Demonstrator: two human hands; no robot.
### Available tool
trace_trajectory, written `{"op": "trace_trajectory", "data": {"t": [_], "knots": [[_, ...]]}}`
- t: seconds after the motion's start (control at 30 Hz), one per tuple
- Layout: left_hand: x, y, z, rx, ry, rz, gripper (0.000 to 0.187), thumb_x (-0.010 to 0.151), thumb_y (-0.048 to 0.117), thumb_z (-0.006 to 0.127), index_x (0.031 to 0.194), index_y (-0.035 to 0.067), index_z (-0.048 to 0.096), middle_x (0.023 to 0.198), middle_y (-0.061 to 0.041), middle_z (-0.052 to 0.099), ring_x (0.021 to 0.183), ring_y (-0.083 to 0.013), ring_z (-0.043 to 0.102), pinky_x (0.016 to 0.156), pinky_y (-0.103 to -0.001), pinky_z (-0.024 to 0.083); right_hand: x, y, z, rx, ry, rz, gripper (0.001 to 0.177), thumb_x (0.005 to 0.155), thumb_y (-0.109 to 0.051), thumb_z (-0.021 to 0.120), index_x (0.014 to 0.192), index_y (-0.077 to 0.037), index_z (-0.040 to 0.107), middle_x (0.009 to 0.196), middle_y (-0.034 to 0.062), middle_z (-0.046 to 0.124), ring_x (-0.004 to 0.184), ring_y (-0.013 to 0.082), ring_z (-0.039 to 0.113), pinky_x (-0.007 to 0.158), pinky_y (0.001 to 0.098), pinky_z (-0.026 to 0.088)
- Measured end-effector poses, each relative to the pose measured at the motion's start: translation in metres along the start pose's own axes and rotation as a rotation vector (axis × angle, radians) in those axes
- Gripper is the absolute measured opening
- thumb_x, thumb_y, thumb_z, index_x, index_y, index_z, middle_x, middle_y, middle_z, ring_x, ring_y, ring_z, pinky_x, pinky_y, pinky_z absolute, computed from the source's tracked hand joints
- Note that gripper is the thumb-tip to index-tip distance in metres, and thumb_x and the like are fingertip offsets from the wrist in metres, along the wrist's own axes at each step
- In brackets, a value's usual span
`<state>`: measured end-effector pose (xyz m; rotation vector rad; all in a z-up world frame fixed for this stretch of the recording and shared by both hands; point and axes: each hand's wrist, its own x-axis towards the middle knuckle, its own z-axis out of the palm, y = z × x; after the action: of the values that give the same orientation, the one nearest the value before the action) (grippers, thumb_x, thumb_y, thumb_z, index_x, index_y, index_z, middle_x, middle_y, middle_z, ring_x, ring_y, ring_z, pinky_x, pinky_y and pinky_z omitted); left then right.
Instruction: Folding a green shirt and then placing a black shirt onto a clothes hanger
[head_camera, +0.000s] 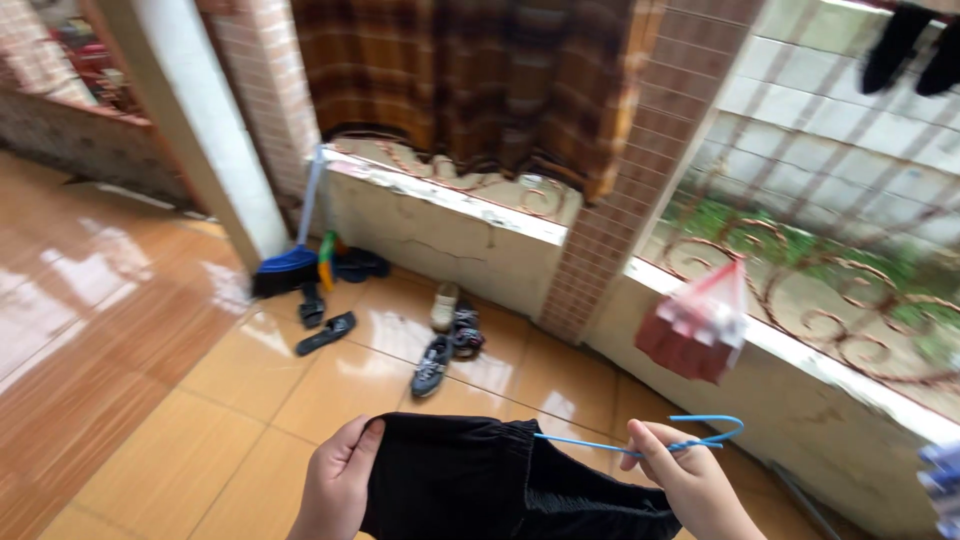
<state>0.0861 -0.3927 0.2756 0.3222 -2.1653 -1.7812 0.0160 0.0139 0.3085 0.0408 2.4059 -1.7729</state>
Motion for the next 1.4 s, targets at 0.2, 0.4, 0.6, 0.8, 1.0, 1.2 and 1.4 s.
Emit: {"op": "trace_trajectory", "data": {"t": [0.2,0.4,0.6,0.8,1.0,1.2,1.4], "knots": [[-0.006,-0.021,-0.038,-0.001,0.15,-0.102,0.031,0.094,0.027,0.066,0.09,0.004,0.085,0.077,0.0,0.074,0.078,-0.0104,0.067,0.073,-0.027,0.052,0.023,-0.024,0.038,-0.165,-0.101,-0.089,0.058,0.1,-0.033,0.059,0.062,0.005,0.081,0.057,0.0088,0.057,0.054,0.0161,0.052,0.055,0.0287,0.039],[-0.021,-0.045,-0.043,0.084,0.022,-0.051,0.025,0.094,0.018,0.06,0.113,0.018,0.077,0.112,0.002,0.084,0.104,-0.0103,0.08,0.097,-0.025,0.058,0.065,0.0,0.057,-0.075,-0.196,-0.178,0.052,0.1,-0.027,0.059,0.062,0.006,0.071,0.058,0.0149,0.069,0.055,0.0184,0.057,0.059,0.0297,0.057],[-0.039,-0.048,-0.036,0.378,-0.117,-0.01,0.071,0.085,0.033,0.083,0.148,0.029,0.05,0.145,0.007,0.066,0.138,-0.0108,0.058,0.115,-0.029,0.037,0.1,-0.036,0.091,-0.559,-0.384,-0.27,0.052,0.094,-0.044,0.057,0.056,-0.014,0.077,0.049,-0.0025,0.072,0.048,0.0109,0.057,0.054,0.0261,0.04],[-0.029,-0.024,-0.029,0.432,-0.279,-0.455,0.025,0.094,0.05,0.066,0.116,0.041,0.072,0.113,0.018,0.077,0.114,0.0014,0.072,0.098,-0.017,0.049,0.154,-0.044,0.114,-0.317,-0.496,-0.43,0.056,0.096,-0.036,0.06,0.051,-0.006,0.075,0.044,0.0016,0.06,0.041,0.013,0.047,0.045,0.0292,0.033],[-0.021,-0.004,-0.01,0.439,0.063,-0.233,0.01,0.094,0.037,0.076,0.098,0.028,0.074,0.073,0.01,0.074,0.066,-0.0057,0.069,0.067,-0.02,0.055,0.197,-0.082,0.107,-0.266,-0.515,-0.277,0.058,0.1,-0.034,0.062,0.059,0.003,0.08,0.045,0.0072,0.045,0.041,0.0176,0.04,0.046,0.0303,0.025],[0.0,0.007,0.014,0.539,0.188,0.049,0.008,0.096,0.025,0.075,0.1,0.019,0.076,0.064,0.005,0.07,0.05,-0.0104,0.057,0.056,-0.026,0.05,0.262,-0.078,0.095,-0.145,-0.549,-0.337,0.058,0.103,-0.026,0.061,0.058,0.008,0.072,0.05,0.0151,0.06,0.048,0.021,0.052,0.053,0.0301,0.034],[-0.006,0.014,0.026,0.496,0.381,-0.019,0.015,0.097,0.025,0.066,0.105,0.02,0.077,0.072,0.006,0.076,0.059,-0.0094,0.065,0.061,-0.024,0.052,0.303,-0.055,0.106,-0.111,-0.563,-0.295,0.052,0.105,-0.027,0.064,0.068,0.008,0.073,0.059,0.0147,0.059,0.055,0.0198,0.047,0.054,0.0304,0.035]]}}
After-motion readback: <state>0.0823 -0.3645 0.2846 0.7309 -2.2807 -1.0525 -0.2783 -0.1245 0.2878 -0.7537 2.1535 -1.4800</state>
